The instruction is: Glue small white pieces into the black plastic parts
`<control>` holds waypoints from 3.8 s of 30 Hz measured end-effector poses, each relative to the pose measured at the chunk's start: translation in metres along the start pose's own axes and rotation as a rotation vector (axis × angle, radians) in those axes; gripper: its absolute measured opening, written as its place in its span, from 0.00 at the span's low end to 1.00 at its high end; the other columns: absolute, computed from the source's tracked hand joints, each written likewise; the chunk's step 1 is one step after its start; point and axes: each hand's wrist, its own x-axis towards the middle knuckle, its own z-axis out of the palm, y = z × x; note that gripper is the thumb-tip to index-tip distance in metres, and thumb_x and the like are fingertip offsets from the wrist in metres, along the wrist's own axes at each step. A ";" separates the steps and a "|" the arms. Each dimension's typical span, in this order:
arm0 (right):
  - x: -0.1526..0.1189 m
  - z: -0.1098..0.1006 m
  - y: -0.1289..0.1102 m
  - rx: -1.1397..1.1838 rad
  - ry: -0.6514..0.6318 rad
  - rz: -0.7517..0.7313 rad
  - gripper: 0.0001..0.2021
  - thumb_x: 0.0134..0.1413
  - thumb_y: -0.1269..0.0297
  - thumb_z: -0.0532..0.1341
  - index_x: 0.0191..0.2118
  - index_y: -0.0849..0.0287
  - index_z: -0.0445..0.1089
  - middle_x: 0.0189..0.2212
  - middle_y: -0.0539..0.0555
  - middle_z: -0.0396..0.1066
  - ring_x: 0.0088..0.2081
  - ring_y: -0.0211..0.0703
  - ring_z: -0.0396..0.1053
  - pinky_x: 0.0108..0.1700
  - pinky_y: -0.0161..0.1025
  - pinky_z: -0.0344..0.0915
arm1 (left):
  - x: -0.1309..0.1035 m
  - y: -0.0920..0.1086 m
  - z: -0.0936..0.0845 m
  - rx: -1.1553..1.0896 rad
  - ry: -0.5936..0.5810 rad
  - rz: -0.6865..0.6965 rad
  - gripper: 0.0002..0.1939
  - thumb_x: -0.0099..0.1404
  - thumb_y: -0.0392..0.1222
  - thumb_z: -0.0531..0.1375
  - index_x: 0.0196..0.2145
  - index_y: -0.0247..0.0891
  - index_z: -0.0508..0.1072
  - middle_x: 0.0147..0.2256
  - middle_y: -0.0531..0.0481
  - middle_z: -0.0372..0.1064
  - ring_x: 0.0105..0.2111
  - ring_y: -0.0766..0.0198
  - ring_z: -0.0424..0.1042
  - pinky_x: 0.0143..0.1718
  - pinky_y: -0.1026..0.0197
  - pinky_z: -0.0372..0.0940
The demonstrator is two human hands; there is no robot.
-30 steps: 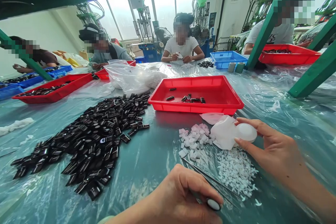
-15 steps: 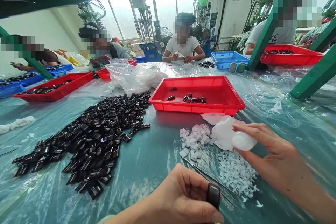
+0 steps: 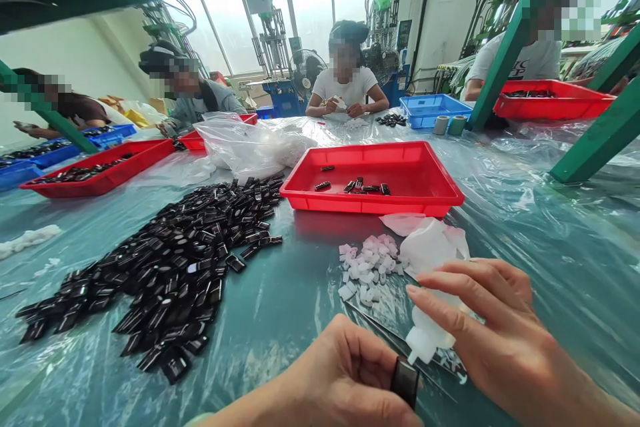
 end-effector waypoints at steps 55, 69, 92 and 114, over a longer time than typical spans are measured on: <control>-0.007 0.000 -0.002 -0.041 -0.039 -0.065 0.16 0.57 0.78 0.49 0.42 0.56 0.71 0.39 0.54 0.74 0.45 0.47 0.66 0.50 0.51 0.50 | 0.000 0.001 0.003 0.065 -0.015 -0.010 0.11 0.46 0.39 0.68 0.23 0.28 0.74 0.17 0.57 0.54 0.16 0.77 0.50 0.15 0.70 0.44; 0.003 -0.002 0.088 0.054 -0.030 0.995 0.13 0.48 0.66 0.63 0.42 0.60 0.68 0.33 0.52 0.72 0.30 0.41 0.69 0.33 0.39 0.66 | 0.002 0.008 0.008 0.195 0.178 0.092 0.08 0.43 0.34 0.64 0.26 0.29 0.77 0.20 0.50 0.66 0.18 0.70 0.65 0.20 0.69 0.63; 0.000 0.026 -0.001 0.201 -0.464 0.023 0.13 0.57 0.73 0.52 0.43 0.56 0.69 0.44 0.59 0.69 0.45 0.49 0.65 0.44 0.47 0.65 | 0.009 -0.001 -0.001 0.425 0.248 0.276 0.08 0.47 0.31 0.61 0.28 0.30 0.78 0.24 0.52 0.63 0.19 0.73 0.59 0.18 0.70 0.54; -0.004 0.023 0.007 0.463 -0.387 0.347 0.07 0.57 0.71 0.53 0.36 0.59 0.68 0.30 0.53 0.68 0.29 0.38 0.67 0.31 0.35 0.65 | 0.013 -0.009 -0.002 0.404 0.259 0.230 0.04 0.48 0.33 0.61 0.24 0.32 0.76 0.24 0.53 0.63 0.16 0.74 0.62 0.16 0.72 0.54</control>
